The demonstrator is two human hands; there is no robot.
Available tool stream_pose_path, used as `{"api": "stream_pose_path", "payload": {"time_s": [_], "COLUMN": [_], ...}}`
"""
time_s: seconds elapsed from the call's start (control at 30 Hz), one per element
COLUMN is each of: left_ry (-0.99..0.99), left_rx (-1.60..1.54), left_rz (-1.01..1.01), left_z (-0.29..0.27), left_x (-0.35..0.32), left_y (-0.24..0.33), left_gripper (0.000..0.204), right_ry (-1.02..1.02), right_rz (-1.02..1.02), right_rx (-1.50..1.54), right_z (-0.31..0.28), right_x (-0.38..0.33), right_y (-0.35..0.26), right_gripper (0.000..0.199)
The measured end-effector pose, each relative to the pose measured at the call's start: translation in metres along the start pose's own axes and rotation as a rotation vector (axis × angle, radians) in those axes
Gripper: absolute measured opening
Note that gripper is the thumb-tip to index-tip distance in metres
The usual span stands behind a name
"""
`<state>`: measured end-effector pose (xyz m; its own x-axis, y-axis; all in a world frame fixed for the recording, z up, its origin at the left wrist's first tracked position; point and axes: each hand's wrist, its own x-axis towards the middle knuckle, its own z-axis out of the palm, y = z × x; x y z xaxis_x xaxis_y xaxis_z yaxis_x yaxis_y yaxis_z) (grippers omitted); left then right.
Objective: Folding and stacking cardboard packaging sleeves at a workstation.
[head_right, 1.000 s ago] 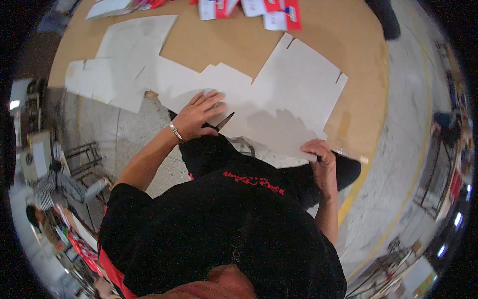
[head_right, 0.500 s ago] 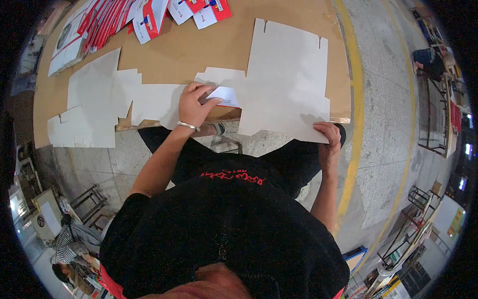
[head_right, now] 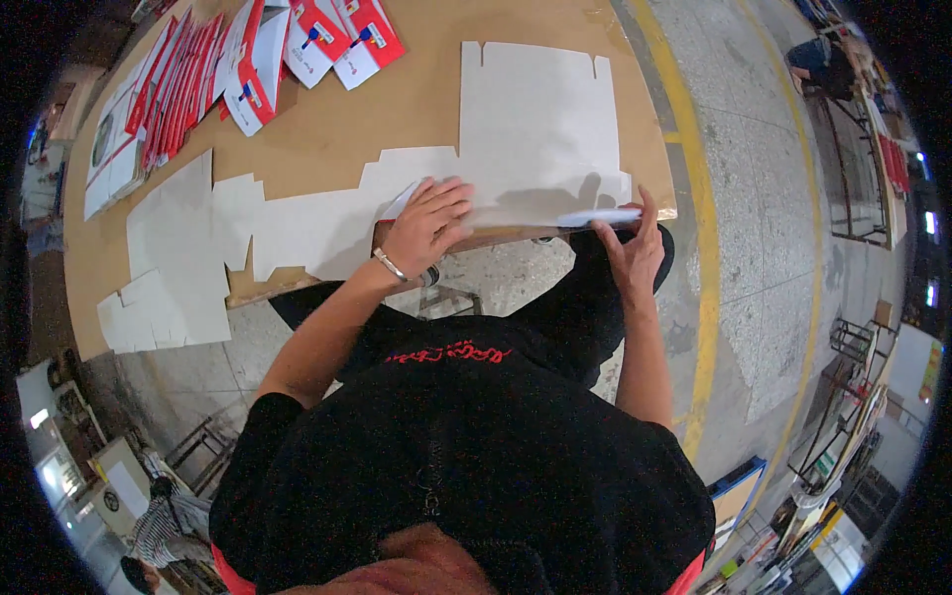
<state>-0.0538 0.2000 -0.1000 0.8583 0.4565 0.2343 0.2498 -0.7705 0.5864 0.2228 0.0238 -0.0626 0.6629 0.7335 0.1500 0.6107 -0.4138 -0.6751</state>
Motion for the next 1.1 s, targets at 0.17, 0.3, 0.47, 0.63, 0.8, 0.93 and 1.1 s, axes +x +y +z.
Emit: {"api": "stream_pose_path", "payload": {"time_s": [0.17, 0.3, 0.47, 0.63, 0.8, 0.93, 1.1], "left_ry": [0.379, 0.247, 0.022, -0.174, -0.18, -0.226, -0.239], "left_rx": [0.033, 0.322, 0.5, 0.358, 0.352, 0.385, 0.198], "left_rz": [-0.267, -0.129, -0.118, -0.217, -0.213, -0.105, -0.073], "left_z": [0.033, 0.041, 0.042, 0.032, 0.034, 0.068, 0.054], "left_x": [0.032, 0.029, 0.033, 0.038, 0.044, 0.031, 0.019], "left_y": [0.02, 0.018, 0.032, 0.048, 0.064, 0.077, 0.083], "left_gripper": [0.028, 0.03, 0.053, 0.09, 0.09, 0.074, 0.093], "right_ry": [-0.035, 0.064, 0.182, 0.164, 0.137, -0.309, -0.132], "right_rz": [0.112, 0.184, 0.424, 0.483, 0.367, 0.728, 0.649], "right_rx": [-0.363, -0.029, 0.533, 0.78, 0.81, 1.103, 1.008], "right_z": [0.016, 0.015, 0.031, 0.04, 0.047, 0.089, 0.093], "right_x": [0.013, 0.003, -0.054, -0.057, -0.068, -0.099, -0.091], "right_y": [0.006, 0.002, -0.007, -0.032, -0.026, -0.032, -0.018], "right_gripper": [0.064, 0.073, 0.083, 0.086, 0.071, 0.039, 0.022]}}
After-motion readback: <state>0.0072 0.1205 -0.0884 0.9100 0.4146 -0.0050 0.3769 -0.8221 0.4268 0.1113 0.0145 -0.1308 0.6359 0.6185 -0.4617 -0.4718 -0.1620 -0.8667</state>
